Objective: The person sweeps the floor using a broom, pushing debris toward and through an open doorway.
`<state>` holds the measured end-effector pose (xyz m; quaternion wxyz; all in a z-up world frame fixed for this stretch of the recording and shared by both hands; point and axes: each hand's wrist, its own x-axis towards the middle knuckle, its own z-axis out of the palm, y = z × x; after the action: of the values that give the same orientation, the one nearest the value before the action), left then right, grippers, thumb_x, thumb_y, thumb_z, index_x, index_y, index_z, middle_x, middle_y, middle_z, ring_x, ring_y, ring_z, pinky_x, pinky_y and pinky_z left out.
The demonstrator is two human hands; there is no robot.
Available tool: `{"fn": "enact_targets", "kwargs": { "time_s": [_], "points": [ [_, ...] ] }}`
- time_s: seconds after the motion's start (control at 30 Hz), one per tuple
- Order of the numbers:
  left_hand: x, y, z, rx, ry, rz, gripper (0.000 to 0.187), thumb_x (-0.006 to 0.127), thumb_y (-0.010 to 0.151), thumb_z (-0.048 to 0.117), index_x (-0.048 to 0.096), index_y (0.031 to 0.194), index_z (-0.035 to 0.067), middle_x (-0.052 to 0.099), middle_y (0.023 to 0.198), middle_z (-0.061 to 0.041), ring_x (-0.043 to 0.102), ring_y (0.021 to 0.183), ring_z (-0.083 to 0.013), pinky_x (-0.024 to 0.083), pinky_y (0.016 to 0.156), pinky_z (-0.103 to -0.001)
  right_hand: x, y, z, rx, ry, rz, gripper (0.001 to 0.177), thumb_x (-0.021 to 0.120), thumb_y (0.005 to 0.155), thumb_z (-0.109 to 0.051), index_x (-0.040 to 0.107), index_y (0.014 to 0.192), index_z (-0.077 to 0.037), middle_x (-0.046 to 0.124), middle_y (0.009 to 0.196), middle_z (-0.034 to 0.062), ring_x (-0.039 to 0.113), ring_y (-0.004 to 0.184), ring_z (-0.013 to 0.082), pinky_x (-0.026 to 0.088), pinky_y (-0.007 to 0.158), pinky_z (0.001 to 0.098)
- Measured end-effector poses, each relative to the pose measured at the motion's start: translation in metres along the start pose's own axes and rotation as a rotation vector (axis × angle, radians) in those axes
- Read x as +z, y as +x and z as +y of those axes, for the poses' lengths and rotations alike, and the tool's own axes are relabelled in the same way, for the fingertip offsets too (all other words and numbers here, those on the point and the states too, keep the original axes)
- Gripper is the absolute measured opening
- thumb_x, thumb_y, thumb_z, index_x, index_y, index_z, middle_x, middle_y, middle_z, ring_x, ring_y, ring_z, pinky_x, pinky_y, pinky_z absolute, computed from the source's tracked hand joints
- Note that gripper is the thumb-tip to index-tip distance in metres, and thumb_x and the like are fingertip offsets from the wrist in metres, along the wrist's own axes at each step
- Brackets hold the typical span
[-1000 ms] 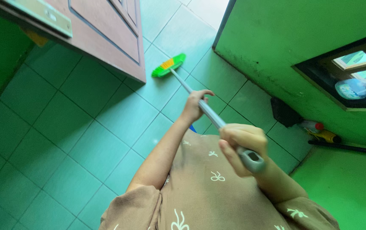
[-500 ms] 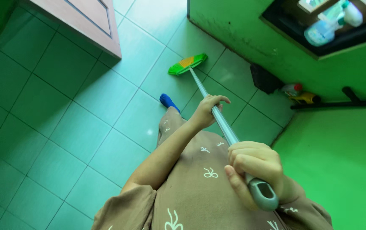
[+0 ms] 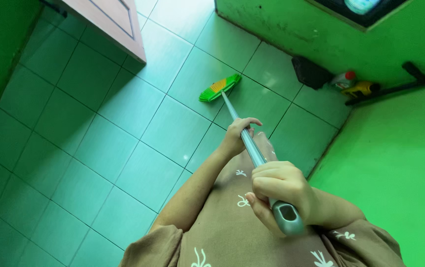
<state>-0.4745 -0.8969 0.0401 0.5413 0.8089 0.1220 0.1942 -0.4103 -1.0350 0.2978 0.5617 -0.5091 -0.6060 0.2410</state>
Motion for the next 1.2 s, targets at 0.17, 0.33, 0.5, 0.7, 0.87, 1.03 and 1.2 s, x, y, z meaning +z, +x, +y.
{"fn": "enact_targets", "kwargs": {
  "time_s": [0.17,0.33,0.5,0.7,0.87,1.03,1.2],
  "points": [
    [-0.001,-0.042,0.008,-0.038,0.039,-0.030,0.025,0.062,0.085,-0.002,0.071,0.106,0.010,0.054,0.070,-0.008,0.056,0.077,-0.0255,0.050,0.074,-0.038,0.036,-0.031,-0.022,-0.009,-0.056,0.057,0.032,0.064,0.076,0.012,0.040,0.066,-0.008,0.039,0.058,0.0062,0.044,0.047,0.0241,0.031,0.047,0.0378],
    [-0.003,-0.084,0.022,-0.034,0.029,-0.023,0.024,0.063,0.086,-0.002,0.070,0.106,0.010,0.057,0.073,-0.007,0.056,0.077,-0.0252,0.050,0.075,-0.038,0.068,-0.059,-0.041,0.000,-0.031,0.078,0.033,0.064,0.077,0.011,0.040,0.066,-0.009,0.042,0.059,0.0060,0.044,0.047,0.0245,0.032,0.048,0.0376],
    [0.021,-0.092,0.038,-0.137,0.014,-0.001,0.023,0.065,0.089,0.001,0.071,0.109,0.011,0.057,0.075,-0.008,0.057,0.074,-0.0249,0.050,0.072,-0.037,0.057,-0.087,-0.059,0.066,-0.030,0.082,0.032,0.065,0.077,0.010,0.041,0.067,-0.009,0.040,0.059,0.0060,0.044,0.048,0.0239,0.034,0.049,0.0372],
    [0.102,-0.072,0.063,0.073,0.013,0.001,0.026,0.064,0.082,-0.001,0.070,0.104,0.012,0.058,0.074,-0.009,0.058,0.078,-0.0282,0.049,0.078,-0.039,-0.002,-0.129,-0.089,0.057,-0.044,0.138,0.024,0.060,0.084,0.004,0.044,0.071,-0.008,0.042,0.064,0.0059,0.048,0.052,0.0222,0.038,0.051,0.0354],
    [0.176,-0.031,0.041,0.152,-0.082,-0.154,0.020,0.062,0.086,0.002,0.066,0.103,0.011,0.062,0.084,-0.011,0.062,0.084,-0.0305,0.052,0.080,-0.038,-0.050,-0.145,-0.044,0.015,-0.207,-0.079,0.036,0.077,0.075,-0.018,0.045,0.067,-0.005,0.044,0.060,0.0079,0.049,0.050,0.0254,0.034,0.045,0.0387],
    [0.245,0.018,0.040,0.077,-0.045,-0.162,0.025,0.063,0.084,0.002,0.065,0.107,0.010,0.060,0.080,-0.012,0.060,0.083,-0.0319,0.051,0.080,-0.040,-0.136,-0.184,-0.019,-0.052,-0.048,0.097,0.024,0.065,0.079,0.002,0.046,0.068,-0.006,0.049,0.061,0.0079,0.052,0.051,0.0242,0.045,0.052,0.0386],
    [0.288,0.065,0.021,0.010,0.031,-0.135,0.019,0.064,0.084,0.002,0.062,0.101,0.010,0.061,0.081,-0.012,0.060,0.086,-0.0323,0.051,0.080,-0.040,-0.195,-0.216,0.043,-0.204,0.046,0.095,0.024,0.062,0.078,0.008,0.047,0.066,-0.006,0.050,0.059,0.0084,0.056,0.050,0.0255,0.056,0.058,0.0405]
  ]
}}
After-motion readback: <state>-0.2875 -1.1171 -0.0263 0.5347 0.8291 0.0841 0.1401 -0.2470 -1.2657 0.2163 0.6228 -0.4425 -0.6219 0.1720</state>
